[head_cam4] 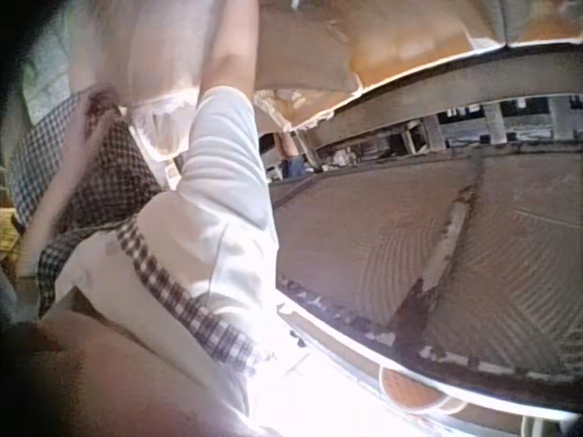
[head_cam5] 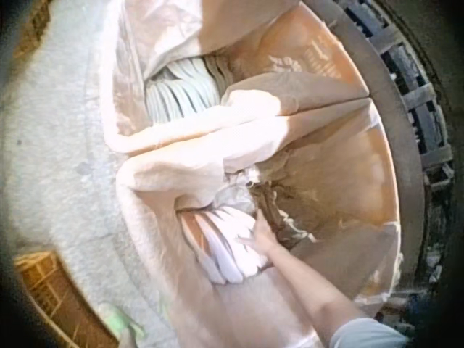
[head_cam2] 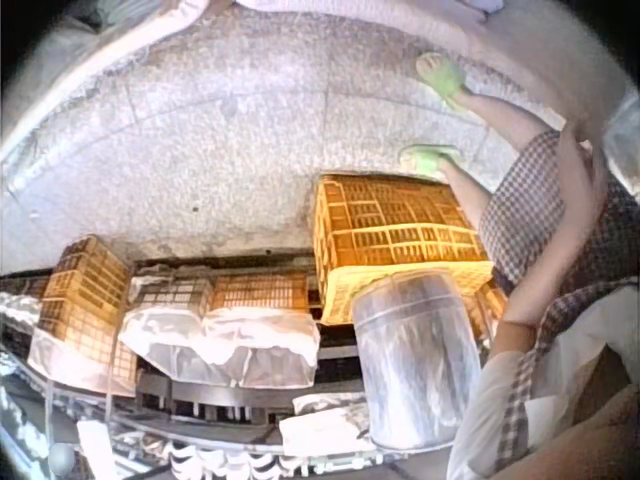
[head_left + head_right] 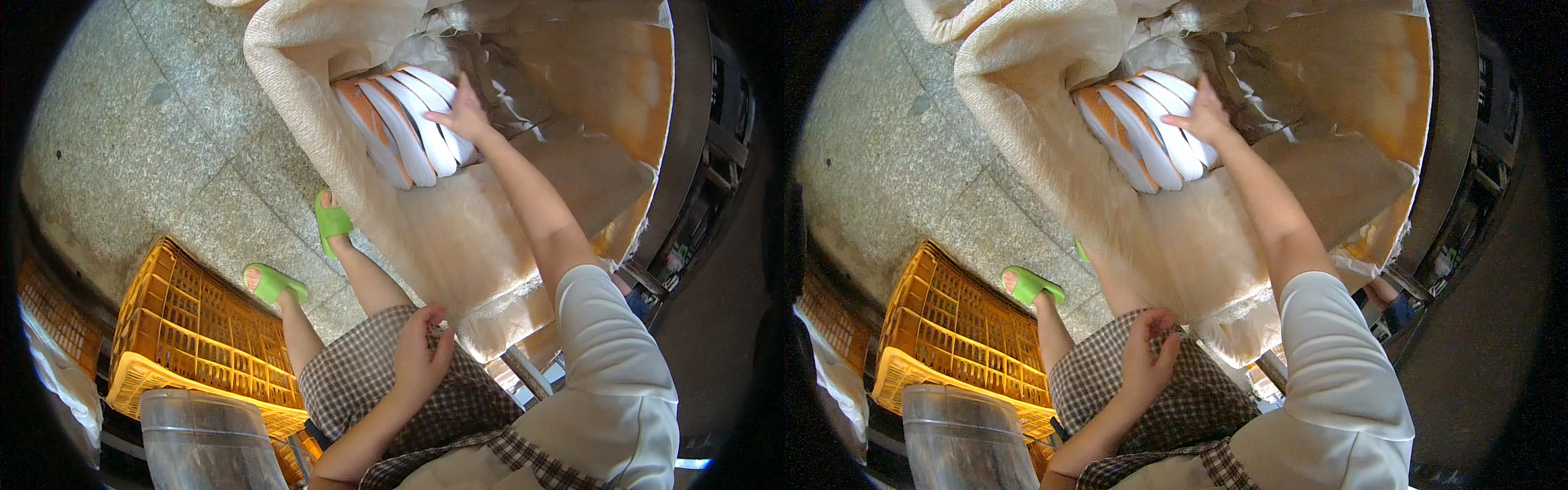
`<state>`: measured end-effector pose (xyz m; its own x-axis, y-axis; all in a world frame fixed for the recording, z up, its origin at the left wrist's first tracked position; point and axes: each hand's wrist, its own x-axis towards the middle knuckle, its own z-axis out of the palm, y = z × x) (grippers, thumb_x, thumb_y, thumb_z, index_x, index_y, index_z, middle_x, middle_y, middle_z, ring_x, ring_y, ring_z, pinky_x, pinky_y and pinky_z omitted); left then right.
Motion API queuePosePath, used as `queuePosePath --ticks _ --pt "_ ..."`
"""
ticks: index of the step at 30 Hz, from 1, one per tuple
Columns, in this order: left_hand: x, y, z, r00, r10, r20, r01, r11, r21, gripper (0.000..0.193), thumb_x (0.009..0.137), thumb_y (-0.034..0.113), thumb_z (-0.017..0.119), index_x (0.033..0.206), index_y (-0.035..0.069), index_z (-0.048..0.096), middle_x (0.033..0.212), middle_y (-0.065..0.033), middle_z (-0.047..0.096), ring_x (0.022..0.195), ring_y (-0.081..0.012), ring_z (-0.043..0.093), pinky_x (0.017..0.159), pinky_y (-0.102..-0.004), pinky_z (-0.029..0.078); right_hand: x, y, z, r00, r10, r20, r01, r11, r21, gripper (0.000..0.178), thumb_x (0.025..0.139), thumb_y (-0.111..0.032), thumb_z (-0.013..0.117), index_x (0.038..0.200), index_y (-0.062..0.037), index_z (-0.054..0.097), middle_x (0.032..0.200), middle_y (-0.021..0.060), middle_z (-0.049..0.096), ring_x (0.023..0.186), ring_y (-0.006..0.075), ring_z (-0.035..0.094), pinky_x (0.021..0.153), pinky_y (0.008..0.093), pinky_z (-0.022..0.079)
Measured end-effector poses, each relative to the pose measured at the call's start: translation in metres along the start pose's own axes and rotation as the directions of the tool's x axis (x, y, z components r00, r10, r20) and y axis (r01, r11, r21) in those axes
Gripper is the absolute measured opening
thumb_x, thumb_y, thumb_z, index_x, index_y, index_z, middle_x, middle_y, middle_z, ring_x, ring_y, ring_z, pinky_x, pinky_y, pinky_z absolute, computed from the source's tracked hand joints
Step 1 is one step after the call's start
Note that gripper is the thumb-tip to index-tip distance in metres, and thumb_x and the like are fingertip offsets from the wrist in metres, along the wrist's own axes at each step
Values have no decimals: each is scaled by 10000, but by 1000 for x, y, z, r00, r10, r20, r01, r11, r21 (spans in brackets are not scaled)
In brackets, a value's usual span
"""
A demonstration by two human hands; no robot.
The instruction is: The person scrubs the soles of white and green slippers with a brush, then rinses them in a metal bucket. They repeatedly pick up slippers from bins, inspect the soles, and place them back into the bins.
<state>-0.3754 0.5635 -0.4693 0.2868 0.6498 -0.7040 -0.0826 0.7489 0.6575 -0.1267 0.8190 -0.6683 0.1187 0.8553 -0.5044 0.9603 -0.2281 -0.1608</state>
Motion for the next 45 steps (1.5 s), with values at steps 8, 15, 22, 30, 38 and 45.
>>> queuePosePath --ticks 8,15,22,30,38,45 --pt "-11 -7 -5 997 -70 43 69 998 12 382 836 11 612 1178 4 441 1050 -91 556 941 -165 561 841 -288 461 5 -40 23 946 264 190 -135 850 -509 1158 641 -823 518 1477 -146 88 1471 218 192 1332 386 251 1042 624 189" --pt "-56 41 -59 965 101 -243 -103 995 6 474 855 10 590 1265 8 352 1089 -107 542 919 -140 557 805 -265 466 -69 -95 -29 960 -10 -280 18 999 26 755 829 -491 604 1360 -26 336 1397 217 334 1278 343 351 1033 461 300" --pt "-122 187 -100 780 414 -469 -568 783 -255 465 896 -10 509 1309 37 301 1153 -113 493 941 -144 528 848 -263 437 -272 -264 -189 956 56 -289 284 82 955 154 905 -72 538 1057 -48 545 959 8 564 895 109 527 829 247 420" --pt "-227 322 -96 623 647 -439 -737 674 -52 450 910 49 510 1313 60 312 1152 -92 496 929 -146 536 798 -263 424 -462 -307 -432 689 -170 -705 694 -127 709 252 890 -40 566 1126 -15 479 1076 66 562 1009 154 558 900 318 460" --pt "-235 323 -83 696 592 -408 -648 762 0 463 906 87 521 1318 72 311 1130 -79 503 901 -161 552 755 -284 427 -389 -98 -565 519 735 -437 581 72 811 523 743 -158 644 1216 -85 434 936 52 539 795 140 516 646 282 413" --pt "-221 283 -78 813 442 -379 -482 876 -11 480 893 43 519 1320 80 302 1105 -80 497 873 -172 553 693 -281 442 -292 71 -605 496 868 -32 474 -240 847 670 800 -383 632 1290 -12 363 1127 190 525 940 291 563 832 491 425"
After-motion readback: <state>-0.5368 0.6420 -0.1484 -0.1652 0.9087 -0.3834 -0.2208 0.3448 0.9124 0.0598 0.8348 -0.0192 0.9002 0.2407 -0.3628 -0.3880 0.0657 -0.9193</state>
